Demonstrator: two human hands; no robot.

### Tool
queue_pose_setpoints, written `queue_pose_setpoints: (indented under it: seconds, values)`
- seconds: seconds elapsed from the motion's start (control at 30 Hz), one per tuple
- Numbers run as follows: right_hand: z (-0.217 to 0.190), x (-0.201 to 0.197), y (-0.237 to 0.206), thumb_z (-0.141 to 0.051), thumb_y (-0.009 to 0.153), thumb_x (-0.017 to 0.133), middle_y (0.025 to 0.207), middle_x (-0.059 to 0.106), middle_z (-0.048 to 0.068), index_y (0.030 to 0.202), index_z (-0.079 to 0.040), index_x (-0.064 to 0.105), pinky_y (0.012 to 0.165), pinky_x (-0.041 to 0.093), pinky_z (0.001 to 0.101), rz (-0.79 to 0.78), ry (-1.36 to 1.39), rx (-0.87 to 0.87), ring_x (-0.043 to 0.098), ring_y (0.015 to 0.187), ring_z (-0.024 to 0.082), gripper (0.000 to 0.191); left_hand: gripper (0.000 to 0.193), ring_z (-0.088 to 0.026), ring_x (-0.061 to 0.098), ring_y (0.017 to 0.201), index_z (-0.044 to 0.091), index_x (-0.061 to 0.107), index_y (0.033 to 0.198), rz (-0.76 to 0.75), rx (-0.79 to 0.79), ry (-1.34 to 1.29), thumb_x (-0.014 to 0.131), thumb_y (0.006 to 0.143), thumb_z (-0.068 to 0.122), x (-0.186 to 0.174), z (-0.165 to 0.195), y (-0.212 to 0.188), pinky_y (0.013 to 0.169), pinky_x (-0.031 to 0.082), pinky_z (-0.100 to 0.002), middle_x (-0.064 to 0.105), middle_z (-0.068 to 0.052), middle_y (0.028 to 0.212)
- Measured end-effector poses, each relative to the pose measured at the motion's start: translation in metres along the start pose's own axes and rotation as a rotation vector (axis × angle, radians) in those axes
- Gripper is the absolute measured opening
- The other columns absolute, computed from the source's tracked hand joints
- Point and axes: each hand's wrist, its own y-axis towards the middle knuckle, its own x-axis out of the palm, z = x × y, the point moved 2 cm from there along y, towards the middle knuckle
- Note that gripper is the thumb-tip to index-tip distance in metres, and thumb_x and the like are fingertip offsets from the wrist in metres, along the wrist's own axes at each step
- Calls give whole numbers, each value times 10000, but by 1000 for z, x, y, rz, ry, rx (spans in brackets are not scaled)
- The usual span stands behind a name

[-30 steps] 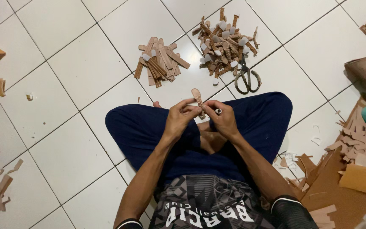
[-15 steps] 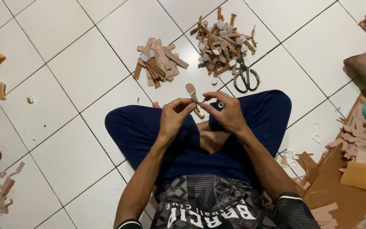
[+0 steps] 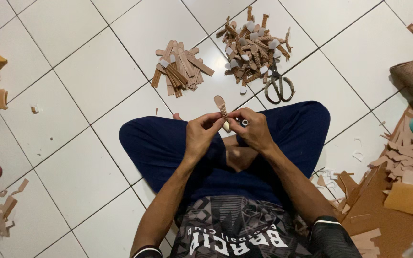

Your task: The person sits on a tiled floor and repeatedly wraps a light-colored cord around flat wooden sticks. They hold the stick in one hand and wind the cord with the other, then place the finished pieces into a pile nearby. A pair of scissors and additional sticks are visible on the floor.

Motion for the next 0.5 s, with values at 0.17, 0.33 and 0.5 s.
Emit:
queue_pose_setpoints:
  seconds: [0.17, 0.33, 0.5]
  values:
    - [-3, 2, 0, -135, 906, 756, 907, 770, 83, 1058, -26, 769, 644, 585, 240, 6, 35, 53, 744, 745, 121, 188, 264, -101, 754, 813, -17, 754, 1091, 50, 18, 182, 735, 921, 184, 4, 9, -1, 745, 588, -241, 802, -89, 901]
    - [-10, -6, 4, -142, 915, 748, 944, 783, 66, 1079, -39, 759, 666, 575, 255, -61, 78, 54, 739, 769, 128, 194, 252, -129, 742, 733, -21, 749, 1056, -17, 72, 313, 731, 915, 187, -3, 17, 1, 691, 576, -268, 790, -110, 833]
    - [-9, -11, 9, -164, 906, 751, 900, 744, 85, 990, -19, 754, 648, 536, 295, -132, -87, -32, 681, 741, 142, 168, 245, -151, 756, 747, -22, 746, 1048, -33, 145, 334, 738, 907, 177, -6, 18, 1, 708, 586, -281, 787, -115, 853]
